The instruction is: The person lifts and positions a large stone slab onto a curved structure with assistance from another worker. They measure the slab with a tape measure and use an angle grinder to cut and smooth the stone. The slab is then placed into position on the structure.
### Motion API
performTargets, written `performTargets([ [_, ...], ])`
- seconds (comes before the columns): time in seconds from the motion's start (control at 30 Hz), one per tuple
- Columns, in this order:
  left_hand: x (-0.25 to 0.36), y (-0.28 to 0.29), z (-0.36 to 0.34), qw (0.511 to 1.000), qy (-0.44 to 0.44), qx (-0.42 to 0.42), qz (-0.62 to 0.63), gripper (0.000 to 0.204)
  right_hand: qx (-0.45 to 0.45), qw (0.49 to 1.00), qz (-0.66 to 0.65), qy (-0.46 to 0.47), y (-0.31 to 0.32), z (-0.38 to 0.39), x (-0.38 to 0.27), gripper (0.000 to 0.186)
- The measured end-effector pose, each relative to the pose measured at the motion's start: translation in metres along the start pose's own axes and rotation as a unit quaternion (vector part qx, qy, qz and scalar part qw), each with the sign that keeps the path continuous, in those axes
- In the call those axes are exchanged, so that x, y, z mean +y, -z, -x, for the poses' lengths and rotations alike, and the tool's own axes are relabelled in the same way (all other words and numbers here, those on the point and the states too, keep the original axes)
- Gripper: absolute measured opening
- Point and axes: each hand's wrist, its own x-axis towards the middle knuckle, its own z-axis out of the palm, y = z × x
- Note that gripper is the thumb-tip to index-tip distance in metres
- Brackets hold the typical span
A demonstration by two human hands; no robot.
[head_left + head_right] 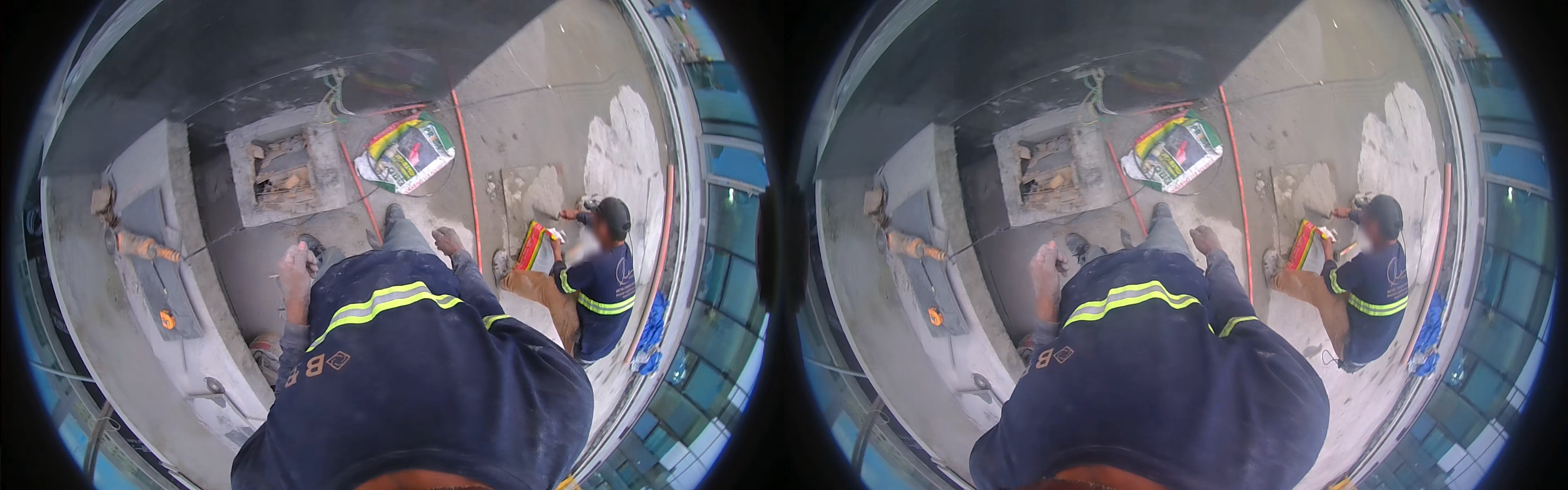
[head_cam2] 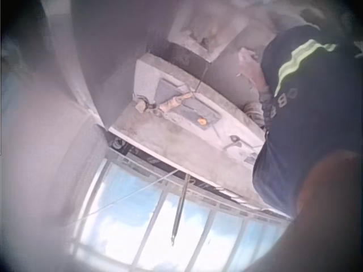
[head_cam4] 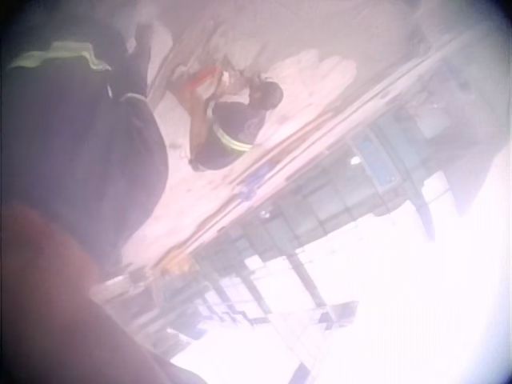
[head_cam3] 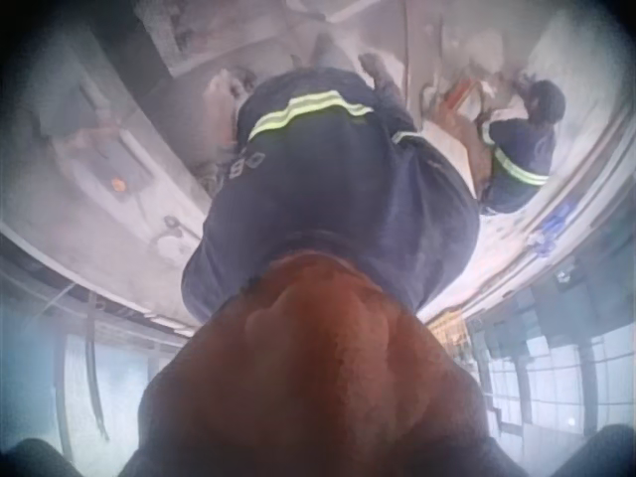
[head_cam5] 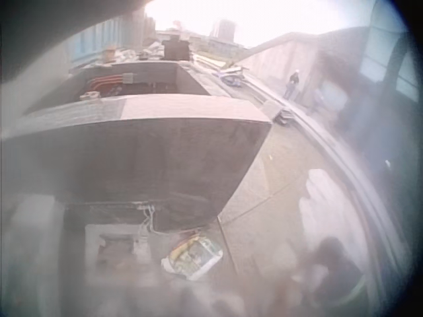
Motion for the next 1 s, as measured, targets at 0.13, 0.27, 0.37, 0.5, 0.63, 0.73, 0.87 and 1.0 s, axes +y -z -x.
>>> performTargets([
  [0.13, 0.008, -0.061, 0.018, 0.958, -0.227, -0.041, -0.173, 0.024, -0.112, 0.964, -0.24, -0.008, 0.029, -0.033, 0.065, 0.031],
  [0.27, 0.017, -0.083, 0.029, 0.998, -0.054, -0.009, 0.006, 0.009, -0.092, 0.94, 0.291, 0.156, 0.072, -0.056, 0.062, 0.024],
  [0.37, 0.018, -0.082, 0.023, 0.996, -0.079, 0.039, -0.008, 0.02, -0.039, 0.862, 0.455, 0.22, 0.109, -0.073, 0.043, 0.024],
  [0.5, 0.02, -0.083, 0.011, 0.996, -0.055, 0.067, -0.038, 0.038, 0.068, 0.904, 0.383, 0.176, 0.144, -0.084, 0.014, 0.026],
  [0.63, 0.037, -0.09, 0.005, 0.993, -0.08, 0.049, -0.073, 0.048, 0.116, 0.992, -0.04, 0.033, 0.152, -0.07, -0.004, 0.027],
  [0.73, 0.053, -0.086, -0.004, 0.983, -0.137, 0.057, -0.109, 0.044, 0.109, 0.99, -0.037, 0.087, 0.15, -0.074, 0.002, 0.028],
  [0.87, 0.073, -0.047, -0.046, 0.954, -0.189, 0.135, -0.192, 0.037, 0.138, 0.985, -0.055, 0.086, 0.178, -0.116, 0.031, 0.025],
  [1.0, 0.102, 0.03, -0.08, 0.934, -0.262, 0.223, -0.092, 0.03, 0.202, 0.964, -0.149, 0.085, 0.27, -0.143, -0.015, 0.036],
])
